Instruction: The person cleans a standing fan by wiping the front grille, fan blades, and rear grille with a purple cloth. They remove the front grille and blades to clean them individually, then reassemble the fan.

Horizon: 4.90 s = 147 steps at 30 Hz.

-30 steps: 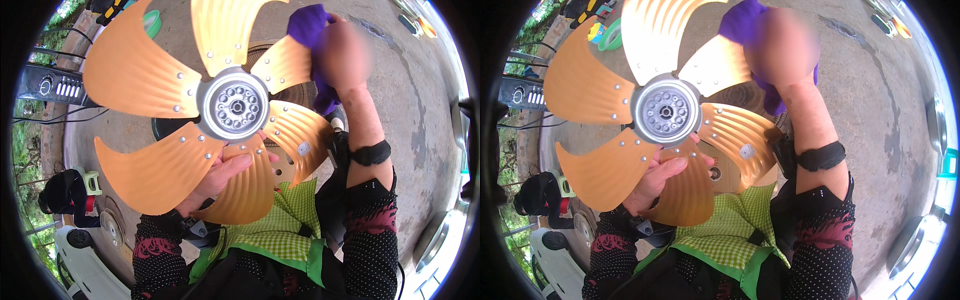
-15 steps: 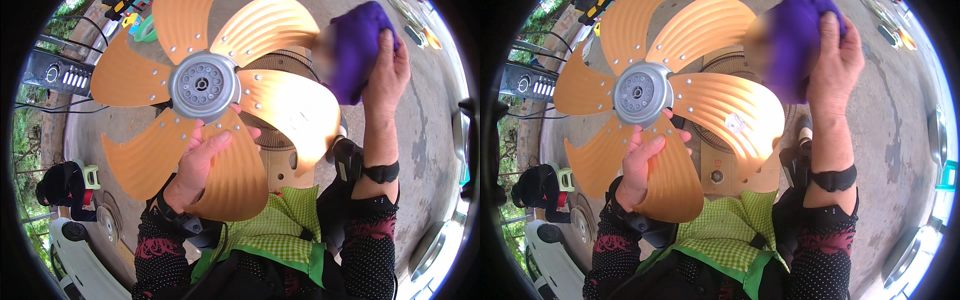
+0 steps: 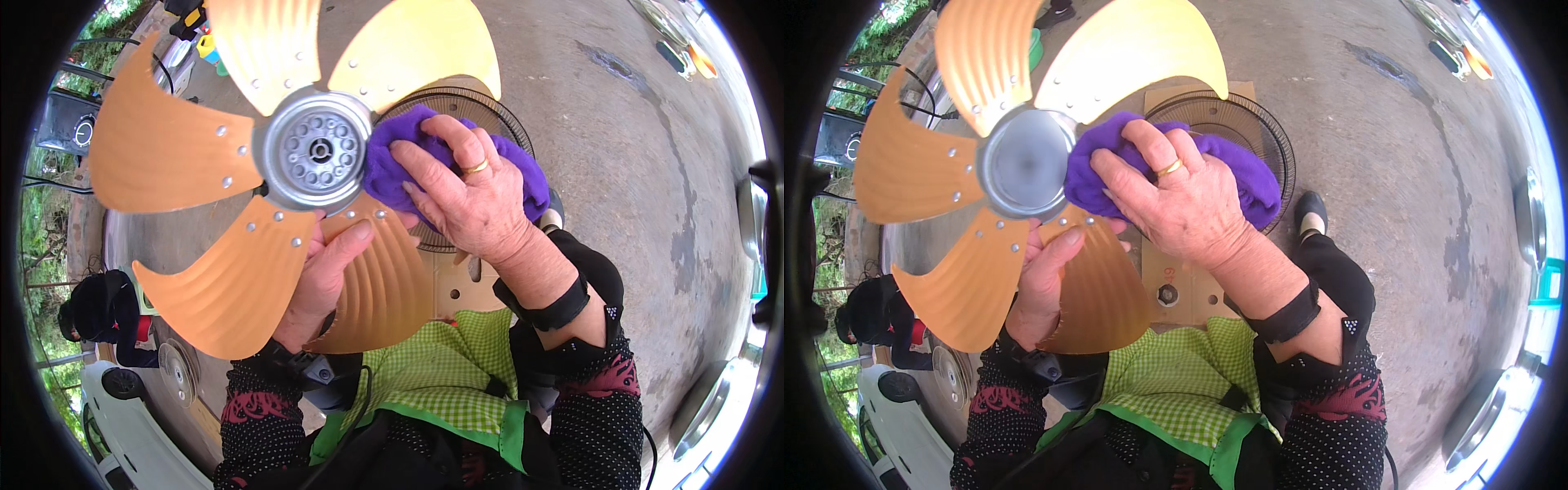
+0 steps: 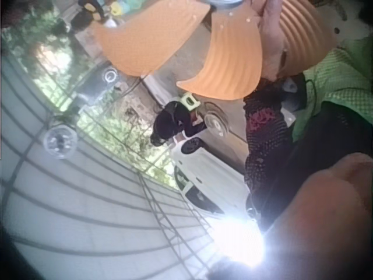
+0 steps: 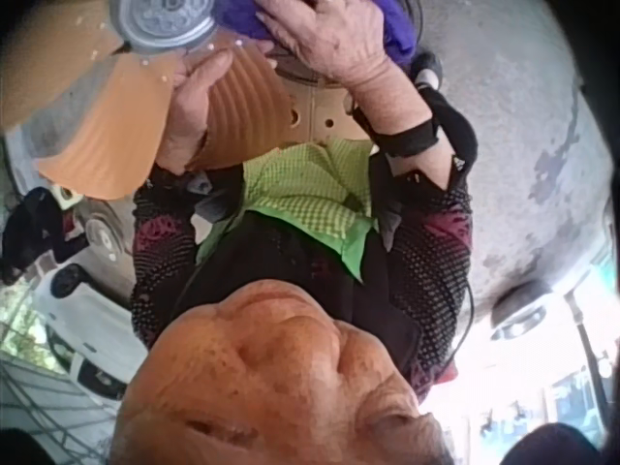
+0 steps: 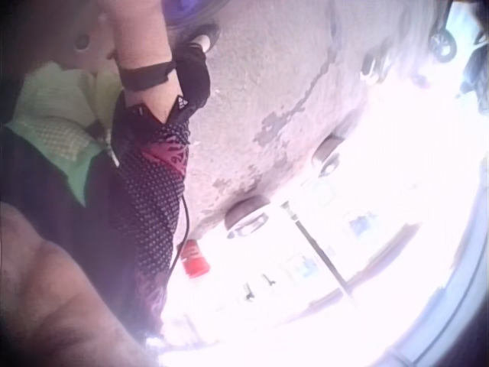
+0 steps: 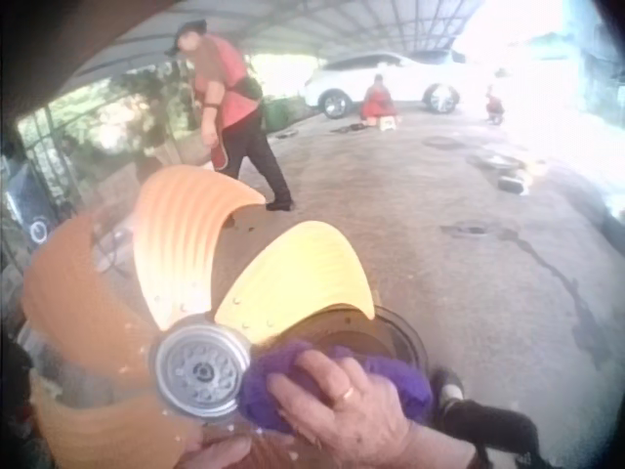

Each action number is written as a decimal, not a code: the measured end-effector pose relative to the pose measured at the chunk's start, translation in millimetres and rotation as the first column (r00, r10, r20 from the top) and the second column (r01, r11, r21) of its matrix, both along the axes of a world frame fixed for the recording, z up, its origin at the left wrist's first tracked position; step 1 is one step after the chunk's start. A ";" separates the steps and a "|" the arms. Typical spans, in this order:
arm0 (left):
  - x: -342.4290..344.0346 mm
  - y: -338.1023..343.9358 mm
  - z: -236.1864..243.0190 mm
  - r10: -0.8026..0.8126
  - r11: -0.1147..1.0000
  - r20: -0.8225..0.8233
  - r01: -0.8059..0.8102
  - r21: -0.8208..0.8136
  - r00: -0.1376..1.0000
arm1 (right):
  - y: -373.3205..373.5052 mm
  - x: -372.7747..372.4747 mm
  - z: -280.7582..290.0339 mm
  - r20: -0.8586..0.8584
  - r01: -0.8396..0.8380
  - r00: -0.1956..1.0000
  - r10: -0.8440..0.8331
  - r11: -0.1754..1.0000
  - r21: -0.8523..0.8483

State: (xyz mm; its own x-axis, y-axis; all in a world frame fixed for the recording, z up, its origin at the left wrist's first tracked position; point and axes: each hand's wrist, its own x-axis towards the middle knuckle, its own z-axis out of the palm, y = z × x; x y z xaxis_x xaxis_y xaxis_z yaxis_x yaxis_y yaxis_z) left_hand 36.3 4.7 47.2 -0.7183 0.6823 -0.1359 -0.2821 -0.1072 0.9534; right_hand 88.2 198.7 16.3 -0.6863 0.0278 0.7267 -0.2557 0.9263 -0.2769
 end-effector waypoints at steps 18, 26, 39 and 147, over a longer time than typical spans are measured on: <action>-27.9 -15.2 1.1 0.301 0.917 -0.029 -0.281 0.285 0.953 | 44.4 -12.7 -14.0 0.275 0.316 0.930 -0.245 0.915 -0.252; -42.0 -14.0 -4.1 0.364 0.843 0.145 -0.392 0.368 0.920 | 44.8 -3.5 2.5 0.034 -0.010 0.992 0.121 0.350 -0.937; -40.8 8.9 -26.4 0.299 0.949 -0.197 -0.269 0.162 0.934 | -16.1 -6.0 -5.1 0.273 -0.036 0.957 0.096 0.975 -0.217; -46.0 -27.1 7.9 0.400 0.881 -0.111 -0.348 0.321 0.910 | -33.3 29.3 -0.2 0.104 0.447 0.411 0.906 -0.101 -0.889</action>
State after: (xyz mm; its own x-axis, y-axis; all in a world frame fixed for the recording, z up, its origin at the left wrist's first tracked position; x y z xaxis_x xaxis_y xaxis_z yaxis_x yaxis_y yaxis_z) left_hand -9.8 -22.4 55.1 -0.9218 0.3479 0.1709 -0.0039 -0.4493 0.8934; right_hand 117.5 165.4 16.0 -0.8472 -0.3253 -0.4200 0.5287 -0.4391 -0.7264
